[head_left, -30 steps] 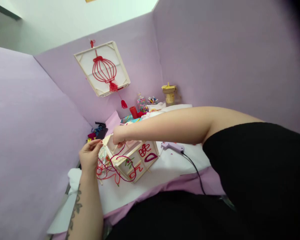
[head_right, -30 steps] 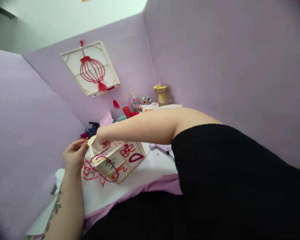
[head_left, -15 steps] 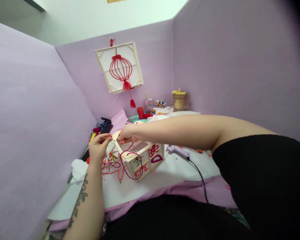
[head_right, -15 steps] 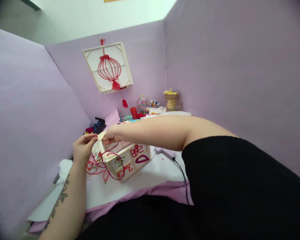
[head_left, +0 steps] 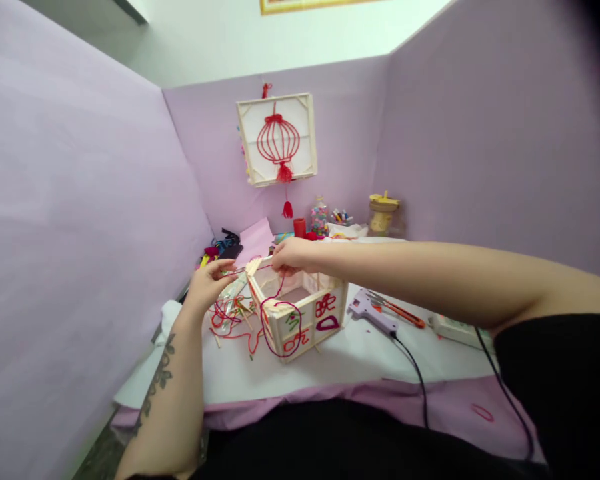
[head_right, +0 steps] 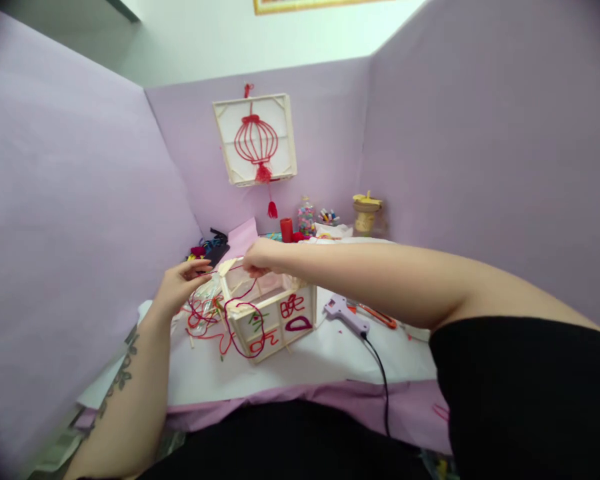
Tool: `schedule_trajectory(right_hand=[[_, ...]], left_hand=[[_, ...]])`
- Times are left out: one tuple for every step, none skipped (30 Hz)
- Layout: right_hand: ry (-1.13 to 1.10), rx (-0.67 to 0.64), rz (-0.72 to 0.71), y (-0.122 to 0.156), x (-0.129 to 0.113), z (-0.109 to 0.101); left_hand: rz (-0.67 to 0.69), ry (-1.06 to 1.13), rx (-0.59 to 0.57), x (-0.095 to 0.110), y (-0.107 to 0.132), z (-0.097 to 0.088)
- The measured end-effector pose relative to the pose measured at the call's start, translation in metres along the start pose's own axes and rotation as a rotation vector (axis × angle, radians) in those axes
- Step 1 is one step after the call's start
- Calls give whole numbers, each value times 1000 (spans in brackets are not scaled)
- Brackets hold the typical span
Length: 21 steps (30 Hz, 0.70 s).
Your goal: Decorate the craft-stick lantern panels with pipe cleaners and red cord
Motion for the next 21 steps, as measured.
schedule_trajectory(right_hand=[[-11,8,-23,3,-3,-7],[-33,17,-49,7,-4,-14],[-60,25,-75,11,-6,-21],[-110,42,-115,17,-7,-29],[-236,46,-173,23,-10,-36],[-339,47,-225,30,-11,-43],[-409,56,-273,36,-13,-51],[-453,65,-304,43,-13,-58],[-477,88,-325,50,-13,-65],[-488,120,-341,56,-13,-72],[-491,150,-355,63,-13,-79],[-487,176,-370,69,-13,-85],[-476,196,-383,76,-13,-91],[-457,210,-395,83,-14,-96],[-429,221,-406,89,-15,-100],[-399,229,-417,96,-15,-103],[-371,233,-429,103,-16,-106],[-348,235,-440,109,-17,-109],[-331,236,-451,116,-18,-111],[-321,238,-462,122,-19,-114],[-313,248,-475,128,-21,-117]], left_hand=[[10,-55,5,2,-4,-6],[14,-91,25,4,-10,-13],[17,-114,56,6,-17,-20],[19,-140,87,9,-25,-27],[23,-177,124,14,-34,-34],[27,-218,165,19,-42,-41],[28,-258,200,24,-50,-47],[29,-293,222,30,-59,-51],[34,-325,237,37,-66,-53],[41,-351,244,45,-73,-54],[49,-374,244,52,-79,-55],[55,-412,234,59,-84,-53],[55,-486,217,66,-89,-50],[50,-541,211,71,-92,-48],[42,-578,201,76,-95,-44],[33,-594,178,78,-96,-40],[24,-584,140,79,-97,-34],[18,-556,77,79,-96,-25],[17,-520,-3,77,-95,-15],[20,-483,-88,75,-92,-4],[30,-453,-171,72,-89,7]])
Point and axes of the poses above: each hand's wrist, its own y-axis away from the middle knuckle, its own z-axis out of the palm, x = y × z, the point moved 7 cm from there along -y, towards the middle knuckle, and after that the axes turned 8 degrees about y, right-handed, at the moved point
